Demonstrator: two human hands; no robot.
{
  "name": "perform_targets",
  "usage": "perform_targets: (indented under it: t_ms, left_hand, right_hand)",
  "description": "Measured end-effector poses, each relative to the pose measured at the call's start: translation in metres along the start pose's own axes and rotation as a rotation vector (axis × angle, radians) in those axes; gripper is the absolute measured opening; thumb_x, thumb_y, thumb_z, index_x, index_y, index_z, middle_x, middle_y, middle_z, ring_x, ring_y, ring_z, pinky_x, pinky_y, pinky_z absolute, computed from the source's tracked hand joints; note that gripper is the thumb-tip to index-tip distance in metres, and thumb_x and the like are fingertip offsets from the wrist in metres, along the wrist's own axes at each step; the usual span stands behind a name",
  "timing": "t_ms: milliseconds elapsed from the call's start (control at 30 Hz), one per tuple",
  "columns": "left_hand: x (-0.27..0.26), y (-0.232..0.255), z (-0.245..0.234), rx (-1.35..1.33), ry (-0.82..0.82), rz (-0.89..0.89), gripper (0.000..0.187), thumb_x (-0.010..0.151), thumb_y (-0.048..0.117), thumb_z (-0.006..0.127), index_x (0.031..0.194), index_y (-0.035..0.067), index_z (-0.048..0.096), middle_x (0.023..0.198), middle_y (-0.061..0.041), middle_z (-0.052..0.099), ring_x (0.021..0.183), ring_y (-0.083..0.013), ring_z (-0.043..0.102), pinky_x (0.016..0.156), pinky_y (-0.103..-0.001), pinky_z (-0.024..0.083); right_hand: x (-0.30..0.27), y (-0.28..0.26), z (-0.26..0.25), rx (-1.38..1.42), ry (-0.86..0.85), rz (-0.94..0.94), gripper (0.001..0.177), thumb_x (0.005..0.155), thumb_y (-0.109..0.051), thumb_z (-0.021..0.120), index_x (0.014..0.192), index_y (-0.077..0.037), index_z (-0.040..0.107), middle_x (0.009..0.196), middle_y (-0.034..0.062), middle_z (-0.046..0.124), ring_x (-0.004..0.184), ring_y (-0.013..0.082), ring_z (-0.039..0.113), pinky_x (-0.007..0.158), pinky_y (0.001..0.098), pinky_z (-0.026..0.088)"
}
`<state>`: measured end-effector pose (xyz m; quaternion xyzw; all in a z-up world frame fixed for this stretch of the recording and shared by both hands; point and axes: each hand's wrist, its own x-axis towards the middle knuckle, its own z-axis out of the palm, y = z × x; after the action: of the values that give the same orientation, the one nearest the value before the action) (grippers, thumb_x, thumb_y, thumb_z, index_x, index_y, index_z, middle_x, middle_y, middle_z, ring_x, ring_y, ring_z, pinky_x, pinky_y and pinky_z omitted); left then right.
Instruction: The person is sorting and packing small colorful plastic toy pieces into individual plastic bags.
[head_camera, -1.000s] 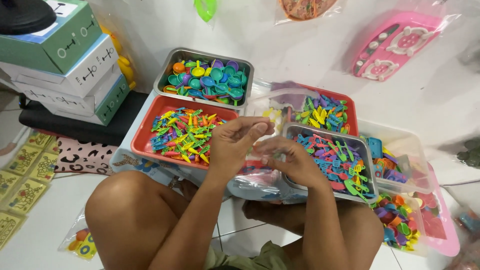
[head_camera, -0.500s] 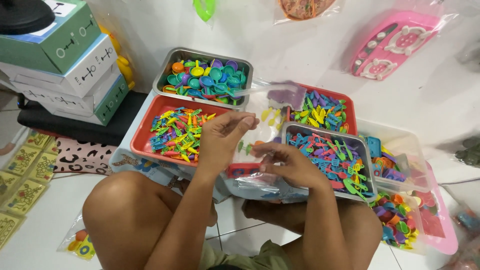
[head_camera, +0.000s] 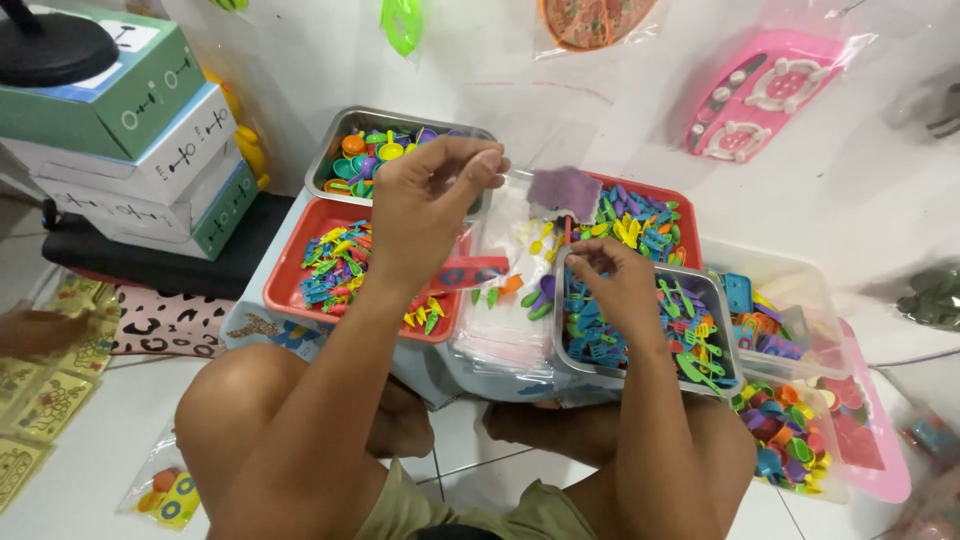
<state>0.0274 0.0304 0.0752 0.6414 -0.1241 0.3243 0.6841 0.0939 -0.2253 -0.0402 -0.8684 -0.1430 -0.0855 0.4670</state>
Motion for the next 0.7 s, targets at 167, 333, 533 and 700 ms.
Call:
perform_targets:
  t_ms: [167,333,533,700]
  left_hand:
    - [0.011,0.001,-0.015,0.018,-0.057,0.008,0.007,0.095,0.011,0.076,0.102,0.010,0.078,0.082,-0.006,0.076,0.085,-0.0089,0.071,0.078,-0.026,0.061]
    - [-0.001,-0.010,-0.024,0.018,0.027,-0.157,0.008,0.094,0.012,0.074,0.101,0.010,0.078,0.079,-0.005,0.076,0.079,-0.0072,0.070,0.064,-0.024,0.065]
    - [-0.007,-0.004,-0.031,0.059,-0.032,-0.161,0.009,0.096,0.016,0.074,0.100,0.013,0.080,0.080,-0.003,0.076,0.082,-0.0054,0.068,0.077,-0.027,0.062]
    - [-0.007,-0.003,-0.031,0.051,-0.003,-0.171,0.008,0.094,0.018,0.075,0.100,0.014,0.080,0.079,-0.003,0.076,0.081,-0.0065,0.069,0.079,-0.027,0.061]
  right_hand:
    - [0.054,0.014,0.023,-0.398,0.020,-0.184,0.026,0.089,-0.030,0.080,0.109,-0.014,0.080,0.098,0.0097,0.069,0.096,0.0338,0.068,0.086,0.0433,0.054]
    - [0.097,0.047,0.069,-1.151,0.099,-0.228,0.042,0.077,-0.051,0.079,0.091,-0.012,0.080,0.108,0.0140,0.063,0.105,0.0331,0.058,0.088,0.0500,0.046]
    - [0.112,0.087,0.082,-1.098,0.071,-0.237,0.041,0.067,-0.041,0.083,0.088,-0.006,0.077,0.104,0.0138,0.062,0.106,0.0351,0.055,0.086,0.0515,0.047]
    - [0.105,0.072,0.073,-0.872,0.003,-0.101,0.030,0.072,-0.043,0.078,0.078,-0.013,0.078,0.100,0.0140,0.057,0.103,0.0392,0.057,0.088,0.0524,0.049]
